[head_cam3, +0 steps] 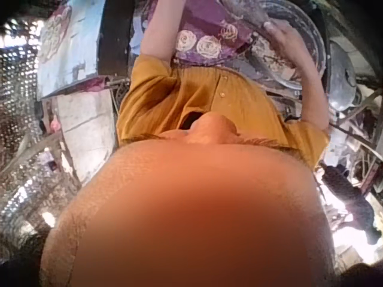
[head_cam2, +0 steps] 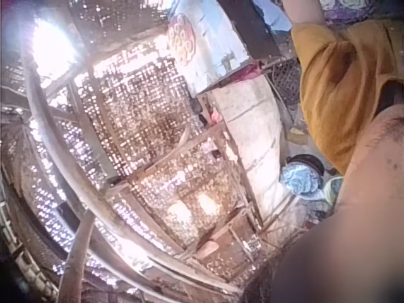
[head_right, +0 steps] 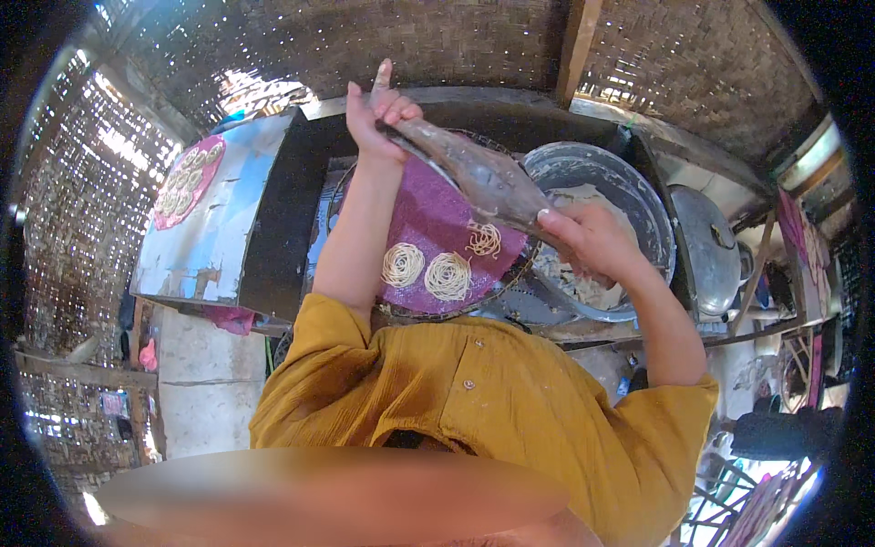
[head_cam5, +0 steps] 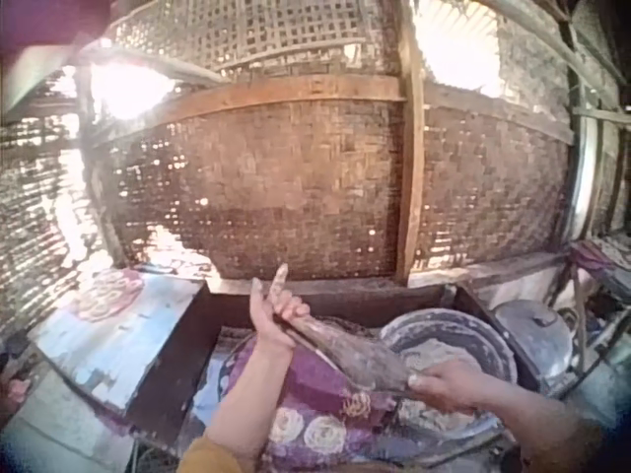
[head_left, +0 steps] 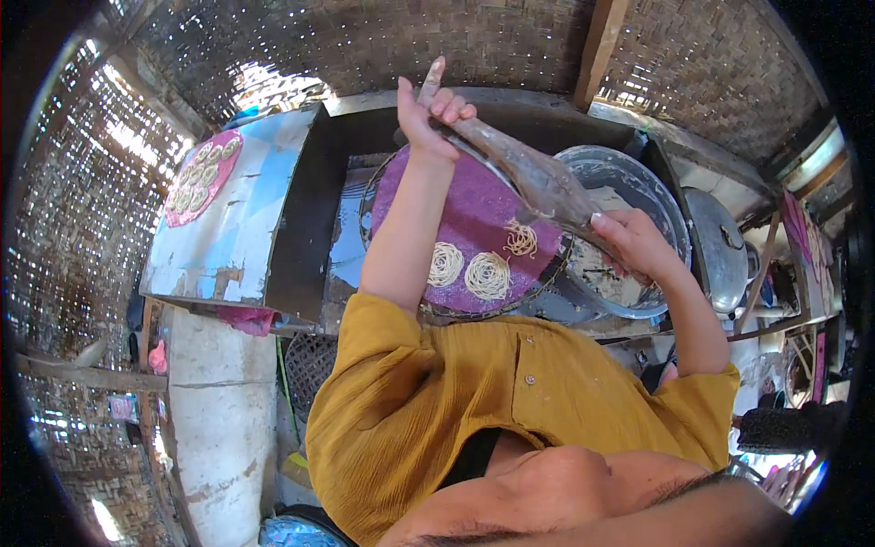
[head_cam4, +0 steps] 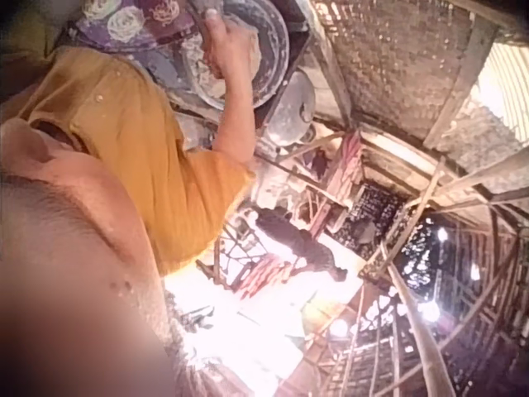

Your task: The person prepares small dough pastries by scooping white paste into a wooden extrusion tool and pressing it onto a circular pink tray. They repeat the process of refilling the tool and forming circular patterns on the tray multiple times.

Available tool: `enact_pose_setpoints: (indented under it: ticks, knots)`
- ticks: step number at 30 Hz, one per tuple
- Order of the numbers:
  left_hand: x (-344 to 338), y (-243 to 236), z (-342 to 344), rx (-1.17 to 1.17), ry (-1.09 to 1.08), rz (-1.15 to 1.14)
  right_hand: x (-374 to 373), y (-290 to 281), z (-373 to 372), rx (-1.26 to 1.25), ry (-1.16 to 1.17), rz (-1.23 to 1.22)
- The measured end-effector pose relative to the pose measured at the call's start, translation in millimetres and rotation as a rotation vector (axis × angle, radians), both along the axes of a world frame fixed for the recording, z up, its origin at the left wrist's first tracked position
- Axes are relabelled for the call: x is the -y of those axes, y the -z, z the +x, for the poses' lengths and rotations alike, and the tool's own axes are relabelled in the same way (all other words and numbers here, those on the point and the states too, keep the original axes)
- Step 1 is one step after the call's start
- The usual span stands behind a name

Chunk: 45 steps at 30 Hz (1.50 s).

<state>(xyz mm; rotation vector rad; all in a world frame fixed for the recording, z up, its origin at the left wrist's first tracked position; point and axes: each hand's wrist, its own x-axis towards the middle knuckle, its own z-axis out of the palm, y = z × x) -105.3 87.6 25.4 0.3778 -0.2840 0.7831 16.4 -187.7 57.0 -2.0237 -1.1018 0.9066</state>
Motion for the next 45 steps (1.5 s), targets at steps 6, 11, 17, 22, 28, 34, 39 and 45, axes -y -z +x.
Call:
enact_pose_setpoints:
  ticks: [6,11,17,22,28,34,39,45]
  knots:
    - [22.3,7.6,-0.9,0.033,0.073,0.015,22.8,-4.3,1.6,0.014,-0.06,-0.019]
    - [15.7,1.9,2.8,0.102,0.063,0.039,15.7,-11.5,0.7,0.25,-0.031,0.02]
    - [2.5,-14.3,-13.4,0.077,0.043,0.097,1.9,9.3,-7.4,0.258,-0.066,0.102]
    - [16.3,-13.8,-28.5,-0.027,-0.001,0.07,6.1,23.9,-15.3,0.112,-0.107,0.087]
    - [35.0,4.1,-12.4,-0.142,-0.004,-0.012,27.6,34.6,-8.6,0.132,-0.053,0.028]
    - [38.3,21.2,15.1,-0.163,0.096,-0.04,42.7,36.5,-0.7,0.092,0.038,-0.047]
    - [60.1,16.7,26.5,-0.244,0.247,-0.118,50.5,60.7,12.8,0.064,0.012,0.131]
    - [97.3,79.4,24.5,-1.087,0.372,0.678,46.2,60.2,12.5,-0.02,0.037,0.171]
